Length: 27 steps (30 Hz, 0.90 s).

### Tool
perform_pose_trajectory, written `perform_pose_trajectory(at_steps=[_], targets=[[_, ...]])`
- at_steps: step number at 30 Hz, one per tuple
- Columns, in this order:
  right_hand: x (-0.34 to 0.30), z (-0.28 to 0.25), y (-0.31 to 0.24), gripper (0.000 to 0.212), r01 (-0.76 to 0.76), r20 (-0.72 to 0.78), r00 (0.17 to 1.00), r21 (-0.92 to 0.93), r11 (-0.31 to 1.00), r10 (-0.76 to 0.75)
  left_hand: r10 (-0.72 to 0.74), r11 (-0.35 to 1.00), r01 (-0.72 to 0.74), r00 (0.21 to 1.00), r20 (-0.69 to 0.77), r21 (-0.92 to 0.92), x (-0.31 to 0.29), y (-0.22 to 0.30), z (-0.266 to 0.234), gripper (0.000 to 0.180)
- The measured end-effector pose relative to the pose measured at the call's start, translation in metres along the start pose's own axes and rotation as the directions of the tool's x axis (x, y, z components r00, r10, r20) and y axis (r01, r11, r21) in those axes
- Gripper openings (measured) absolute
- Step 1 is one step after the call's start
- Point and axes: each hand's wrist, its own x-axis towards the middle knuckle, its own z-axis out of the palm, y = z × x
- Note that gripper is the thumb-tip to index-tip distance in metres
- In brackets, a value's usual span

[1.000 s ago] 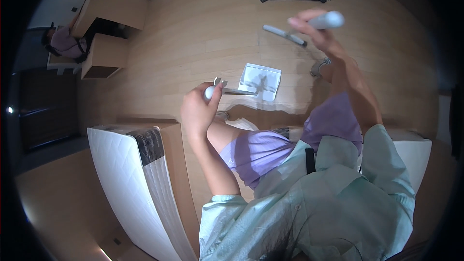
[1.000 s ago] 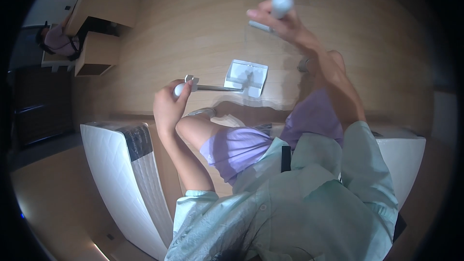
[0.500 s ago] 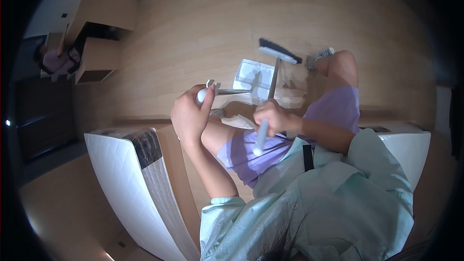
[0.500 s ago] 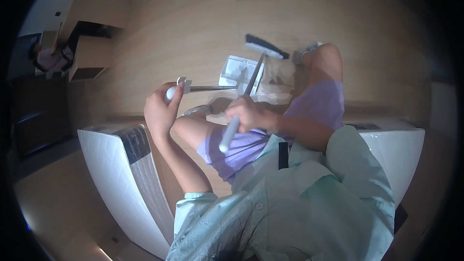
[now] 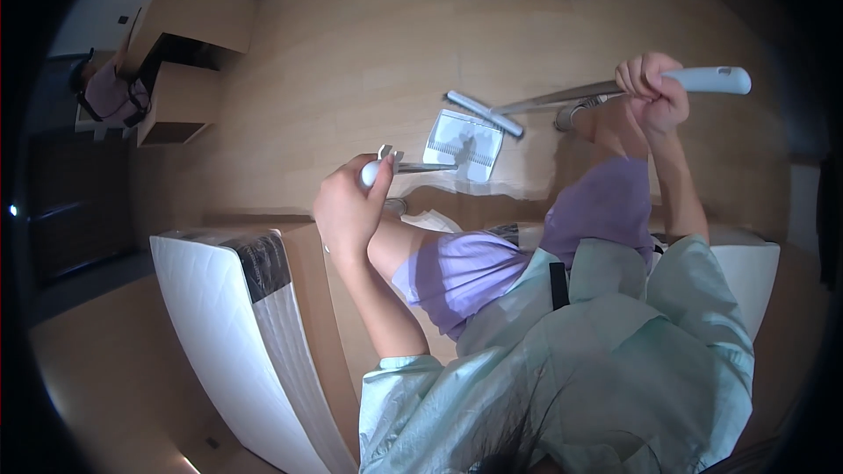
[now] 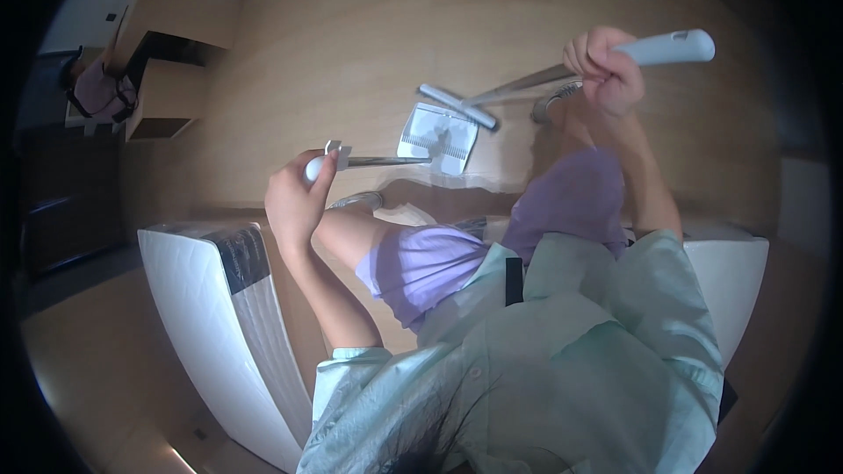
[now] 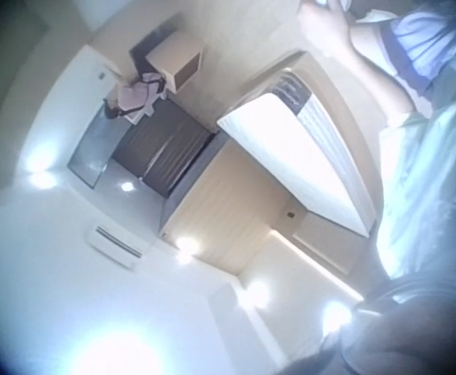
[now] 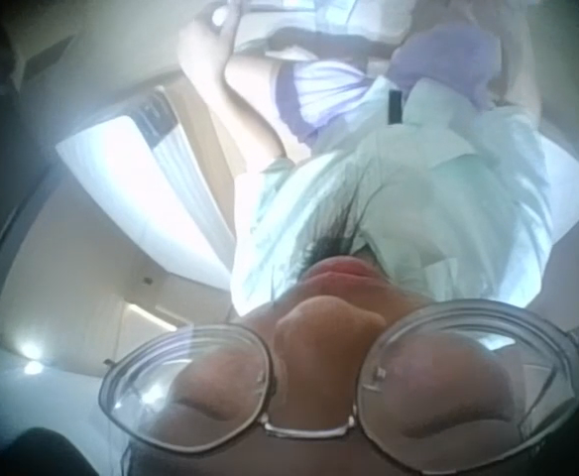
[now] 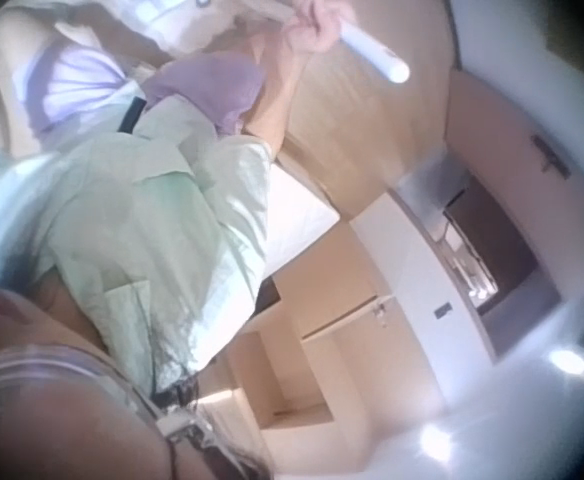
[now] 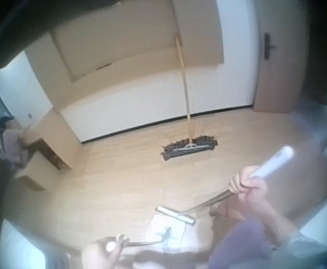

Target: The person assembles a floor wiper by attaching the brush head to the handle and then places the assembled wiper into a dustpan.

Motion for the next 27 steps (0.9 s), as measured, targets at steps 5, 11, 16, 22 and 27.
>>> perform_pose_trajectory(at_steps=[5, 11, 16, 22, 27], targets=[[0.023, -0.007, 0.03, 0.036, 0.099, 0.273, 0.962, -0.359, 0.928, 0.004, -0.005, 1.0, 0.005, 1.0, 0.005, -0.013, -0.004, -0.001, 0.004, 0.038], [-0.021, -0.002, 0.158, 0.029, 0.451, 0.475, 0.87, -0.655, 0.606, -0.134, 0.023, 0.998, -0.019, 0.998, 0.059, -0.057, 0.004, 0.002, -0.001, 0.038], [-0.088, 0.02, 0.204, 0.031, 0.251, 0.359, 0.933, -0.689, 0.679, 0.019, 0.033, 0.993, -0.024, 0.996, 0.079, -0.119, 0.007, -0.001, 0.002, 0.039], [-0.126, 0.084, 0.135, 0.037, 0.244, 0.534, 0.842, -0.498, 0.832, 0.072, -0.009, 0.995, 0.018, 0.995, 0.095, -0.095, 0.007, -0.005, -0.003, 0.039], [-0.102, 0.005, 0.131, 0.022, -0.064, 0.134, 0.99, 0.126, 0.99, 0.047, 0.052, 0.992, -0.045, 0.997, 0.051, -0.121, 0.007, 0.001, -0.003, 0.038]])
